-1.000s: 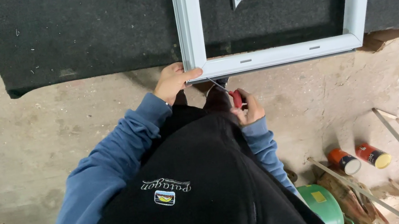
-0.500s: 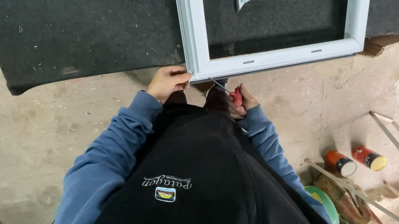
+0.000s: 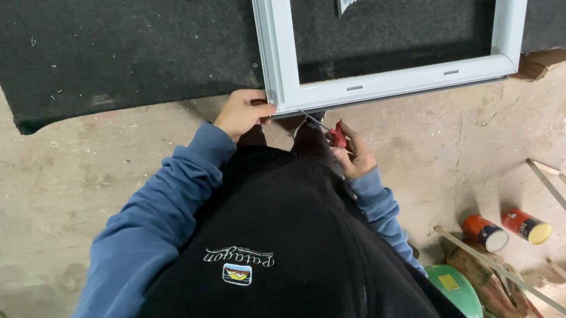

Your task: The person assembles white aluminum window frames on a padded workbench. They use a red-handled screwdriver to drive fasteners at the frame corners, reposition and flip the frames, align loose profile pieces into the frame, and continue fastening along the edges.

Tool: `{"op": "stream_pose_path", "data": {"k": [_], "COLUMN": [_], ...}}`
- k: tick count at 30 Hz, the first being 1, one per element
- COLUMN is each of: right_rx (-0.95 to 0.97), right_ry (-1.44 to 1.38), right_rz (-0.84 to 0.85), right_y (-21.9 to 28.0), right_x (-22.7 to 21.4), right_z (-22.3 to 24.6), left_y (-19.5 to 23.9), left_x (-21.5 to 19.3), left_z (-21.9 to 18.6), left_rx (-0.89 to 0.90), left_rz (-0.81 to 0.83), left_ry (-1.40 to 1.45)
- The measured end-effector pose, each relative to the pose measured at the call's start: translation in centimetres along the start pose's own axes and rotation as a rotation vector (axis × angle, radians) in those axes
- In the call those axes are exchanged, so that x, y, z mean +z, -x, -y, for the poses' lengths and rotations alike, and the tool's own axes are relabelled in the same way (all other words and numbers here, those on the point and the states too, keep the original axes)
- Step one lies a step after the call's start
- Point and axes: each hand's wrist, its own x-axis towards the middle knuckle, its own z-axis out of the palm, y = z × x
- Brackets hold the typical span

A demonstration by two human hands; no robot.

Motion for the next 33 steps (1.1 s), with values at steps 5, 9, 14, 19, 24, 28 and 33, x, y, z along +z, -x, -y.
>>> {"op": "stream_pose_path", "data": {"k": [5,9,14,19,24,28,33], "right_rx": [-0.028,-0.136,-0.146,-0.43,0.159,0.324,0.384], "right_ry": [0.153,0.294,0.544,0.637,0.147,-0.242,-0.432], "right_rz": [-0.169,-0.261,-0.299,-0.285,-0.263,-0.162,-0.078], "right_y": [0.5,0.1,-0.9,-1.4,-2.1,-2.5,-2.3], "right_x": [1.5,2.1,1.7,1.9,2.0,0.5,0.2], "right_z": [0.7,1.6,4.2,3.1,-0.9,-4.4,-3.9], "left_y": [-0.6,-0.4,0.0,-0.4,0.1,-0.7,2.7], "left_x": [0.0,0.0,0.0,-0.1,0.2,-1.2,2.2], "left_z": [1.2,0.8,0.6,0.8,-0.1,2.1,-3.4], "left_rx": [0.066,0.06,0.09,0.054,0.022,0.105,-0.023], "left_rz": [0.012,-0.005,-0.025,-0.019,-0.031,0.066,0.005], "left_ry": [0.0,-0.003,0.007,0.031,0.038,0.053,0.043]}}
